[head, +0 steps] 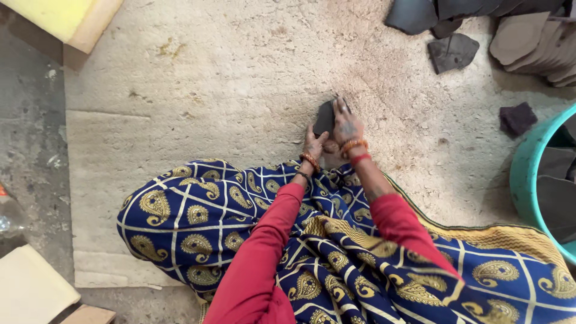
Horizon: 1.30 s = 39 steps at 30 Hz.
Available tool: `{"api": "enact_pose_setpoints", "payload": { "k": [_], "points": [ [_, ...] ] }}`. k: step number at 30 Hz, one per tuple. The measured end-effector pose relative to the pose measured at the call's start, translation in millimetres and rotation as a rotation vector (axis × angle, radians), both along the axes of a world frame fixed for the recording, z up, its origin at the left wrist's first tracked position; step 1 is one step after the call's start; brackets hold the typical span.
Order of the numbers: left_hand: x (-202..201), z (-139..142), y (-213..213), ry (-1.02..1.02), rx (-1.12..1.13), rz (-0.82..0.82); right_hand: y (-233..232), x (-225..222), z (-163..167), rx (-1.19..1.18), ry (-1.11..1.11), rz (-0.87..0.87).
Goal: The person sits on the floor and rubs small dark flat pieces against a large abrasive stone slab, working one piece at a time. They then hold a larger dark piece and rub its surface with a smaller stone, repeating the rubbing motion and setting worked pieces aside.
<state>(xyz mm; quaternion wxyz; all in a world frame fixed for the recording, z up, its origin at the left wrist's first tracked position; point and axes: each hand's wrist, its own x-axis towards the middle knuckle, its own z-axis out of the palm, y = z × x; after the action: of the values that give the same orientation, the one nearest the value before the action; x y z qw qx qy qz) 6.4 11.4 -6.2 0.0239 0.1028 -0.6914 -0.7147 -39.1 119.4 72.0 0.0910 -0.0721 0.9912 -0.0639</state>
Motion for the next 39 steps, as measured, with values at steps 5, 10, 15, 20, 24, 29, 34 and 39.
{"api": "enact_pose_setpoints", "payload": {
  "k": [5, 10, 15, 20, 24, 29, 34, 39],
  "points": [
    [-5, 5, 0, -0.017, 0.330, -0.034, -6, -18, -2, 0.043, 0.069, 0.019],
    [-1, 0, 1, -0.014, -0.022, -0.006, -13, 50, -4, 0.020, 0.171, 0.067],
    [2, 1, 3, 0.000, 0.067, 0.005, -12, 32, 2, 0.049, -0.043, -0.003],
    [2, 5, 2, -0.022, 0.390, -0.050, -9, -26, 5, 0.025, 0.040, 0.007],
    [5, 0, 2, -0.019, 0.398, -0.048, -9, 12, -4, -0.007, 0.008, 0.042],
    [8, -7, 2, 0.007, 0.065, -0.021, -9, 64, -6, -0.094, 0.123, 0.026],
    [8, -3, -2, -0.069, 0.320, -0.038, -1, 2, -9, -0.056, 0.101, 0.003],
    [5, 0, -1, -0.036, 0.268, -0.059, -4, -4, -2, 0.072, 0.056, 0.031]
  ]
}}
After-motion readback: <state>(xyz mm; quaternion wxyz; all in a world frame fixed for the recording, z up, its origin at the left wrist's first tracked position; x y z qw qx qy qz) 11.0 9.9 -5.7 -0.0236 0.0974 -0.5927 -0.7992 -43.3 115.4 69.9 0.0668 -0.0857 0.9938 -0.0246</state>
